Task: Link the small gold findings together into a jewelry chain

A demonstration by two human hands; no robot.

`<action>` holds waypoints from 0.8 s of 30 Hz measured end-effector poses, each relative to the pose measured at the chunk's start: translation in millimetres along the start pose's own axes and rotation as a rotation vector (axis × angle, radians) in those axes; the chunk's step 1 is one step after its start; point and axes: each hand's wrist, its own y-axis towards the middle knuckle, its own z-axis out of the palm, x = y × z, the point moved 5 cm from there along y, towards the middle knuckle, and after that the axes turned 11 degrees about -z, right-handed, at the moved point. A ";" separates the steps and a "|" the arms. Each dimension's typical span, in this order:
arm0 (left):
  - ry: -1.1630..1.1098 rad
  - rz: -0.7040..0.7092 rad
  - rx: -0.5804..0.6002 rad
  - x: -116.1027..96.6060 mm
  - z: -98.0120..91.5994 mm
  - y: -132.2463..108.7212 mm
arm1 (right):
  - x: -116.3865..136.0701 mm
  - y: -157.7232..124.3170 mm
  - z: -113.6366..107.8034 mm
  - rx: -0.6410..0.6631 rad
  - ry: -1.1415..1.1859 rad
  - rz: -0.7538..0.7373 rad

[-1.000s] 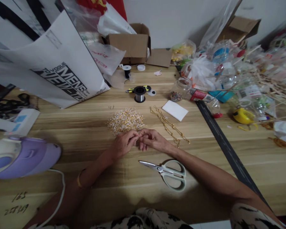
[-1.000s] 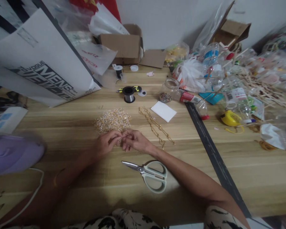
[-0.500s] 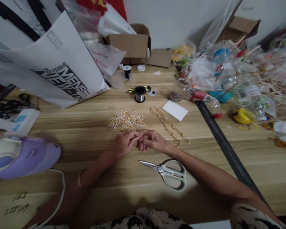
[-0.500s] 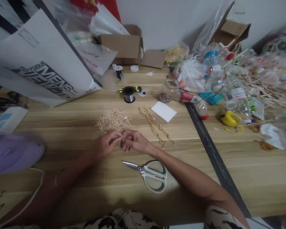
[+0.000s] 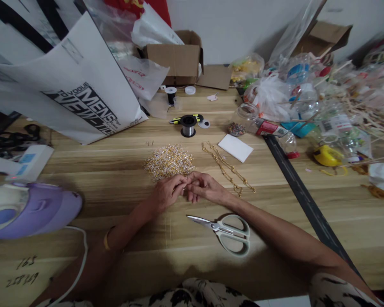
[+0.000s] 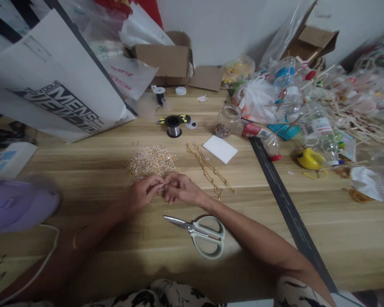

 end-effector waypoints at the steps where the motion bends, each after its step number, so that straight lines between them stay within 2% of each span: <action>1: -0.002 0.001 -0.002 -0.1 -0.1 0.1 | -0.1 -0.1 0.3 0.004 0.000 0.000; 13: -0.102 -0.109 0.046 3.4 -0.8 2.2 | -1.5 -0.4 -1.5 0.013 -0.007 0.024; 24: -0.148 -0.153 0.076 3.4 0.2 1.2 | -0.9 -0.2 -0.3 0.018 -0.009 0.024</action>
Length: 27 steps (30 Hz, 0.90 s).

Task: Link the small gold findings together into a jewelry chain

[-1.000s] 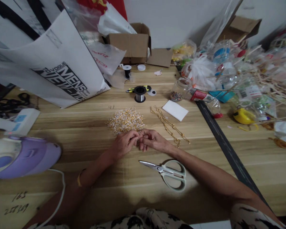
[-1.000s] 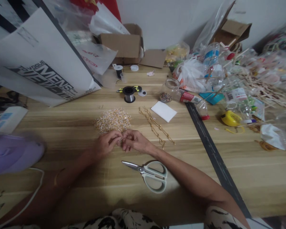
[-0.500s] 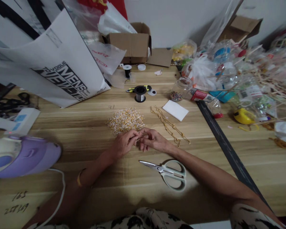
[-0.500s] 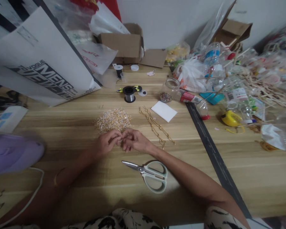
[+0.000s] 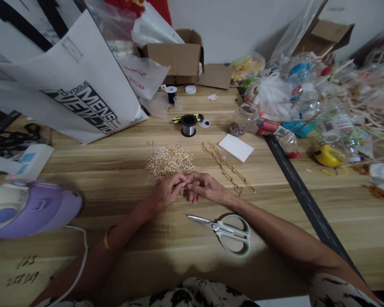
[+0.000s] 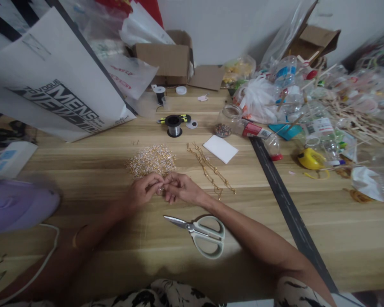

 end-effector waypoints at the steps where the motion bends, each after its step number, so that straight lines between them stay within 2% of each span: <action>1: -0.005 -0.006 0.006 0.8 0.4 -0.1 | -0.4 0.1 -0.2 0.000 -0.003 0.000; 5: -0.075 -0.046 0.036 3.8 1.0 0.7 | -1.7 0.6 -1.9 -0.017 -0.012 -0.002; 10: -0.292 -0.157 0.099 5.5 1.9 3.8 | -0.4 0.8 -3.3 -0.038 -0.006 -0.025; 15: -0.291 -0.233 0.148 4.0 2.1 5.2 | 1.1 -0.1 -3.6 -0.036 -0.030 -0.047; 21: -0.259 -0.206 0.181 4.5 4.1 4.5 | 5.3 -1.1 -1.3 -0.003 -0.079 -0.092; 27: -0.360 -0.177 0.183 2.5 5.4 4.7 | 10.2 -3.9 4.1 0.055 -0.173 -0.152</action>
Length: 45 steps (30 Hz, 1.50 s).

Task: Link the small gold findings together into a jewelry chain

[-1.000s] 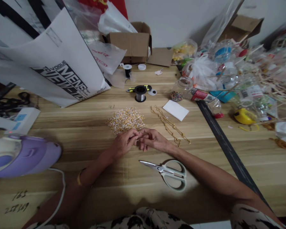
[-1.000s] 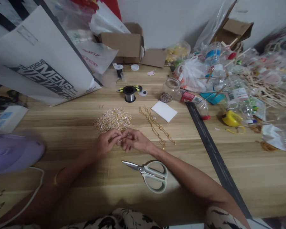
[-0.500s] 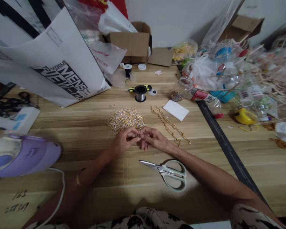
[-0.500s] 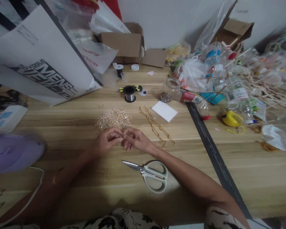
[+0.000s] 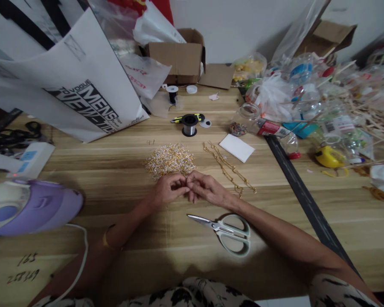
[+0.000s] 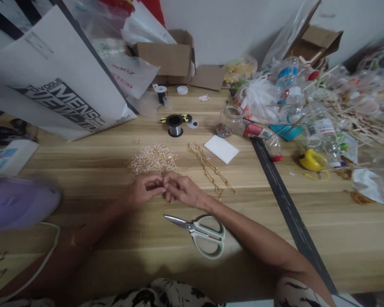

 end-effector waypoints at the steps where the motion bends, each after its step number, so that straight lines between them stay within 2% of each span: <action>1: -0.041 0.000 0.029 -0.5 1.3 -0.1 | 1.1 -0.4 0.7 0.010 -0.024 -0.011; 5: -0.157 0.005 0.135 -3.5 5.9 -1.3 | 6.1 -1.6 2.4 0.029 -0.105 -0.042; 9: -0.160 0.014 0.159 -5.4 6.7 -1.9 | 10.1 -1.8 2.9 0.038 -0.128 -0.040; 15: -0.021 -0.012 -0.039 -1.4 -4.8 -0.7 | 12.5 0.0 -7.8 -0.093 -0.261 -0.053; 18: 0.023 -0.043 -0.054 0.5 -6.6 -0.9 | 10.3 1.3 -13.6 -0.165 -0.279 -0.050; 25: 0.077 -0.049 -0.069 2.6 -8.0 -0.3 | 4.8 2.8 -15.1 -0.231 -0.102 0.011; 30: 0.212 -0.058 -0.051 4.6 -8.3 -0.1 | 2.4 2.9 -16.9 -0.259 -0.043 0.017; 39: 0.304 -0.008 -0.051 10.5 -5.3 0.5 | -1.9 4.0 -23.1 -0.316 0.107 0.001; 45: 0.357 -0.043 -0.045 5.4 -4.1 0.2 | -1.8 3.8 -27.1 -0.355 0.160 -0.037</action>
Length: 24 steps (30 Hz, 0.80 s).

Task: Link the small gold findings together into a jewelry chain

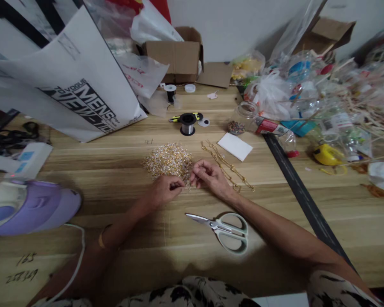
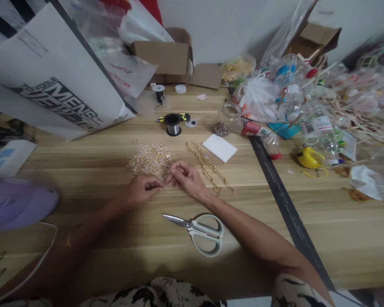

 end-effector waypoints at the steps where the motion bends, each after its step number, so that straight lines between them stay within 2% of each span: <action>1: 0.014 -0.002 0.001 -1.5 -0.3 -0.4 | 0.6 0.2 -0.3 -0.005 0.003 -0.010; 6: 0.087 0.003 -0.018 -6.5 -1.7 -2.0 | 1.9 0.4 -1.0 -0.010 0.004 -0.021; 16: 0.262 0.150 -0.132 -14.3 1.1 -6.2 | 4.6 -0.4 0.7 -0.007 0.030 -0.033; 20: 0.277 0.155 -0.124 -11.1 2.9 -5.1 | 6.8 0.1 0.2 -0.020 0.008 -0.055; 24: 0.257 0.093 -0.088 -9.0 2.8 -3.8 | 7.8 0.3 0.0 -0.017 0.026 -0.071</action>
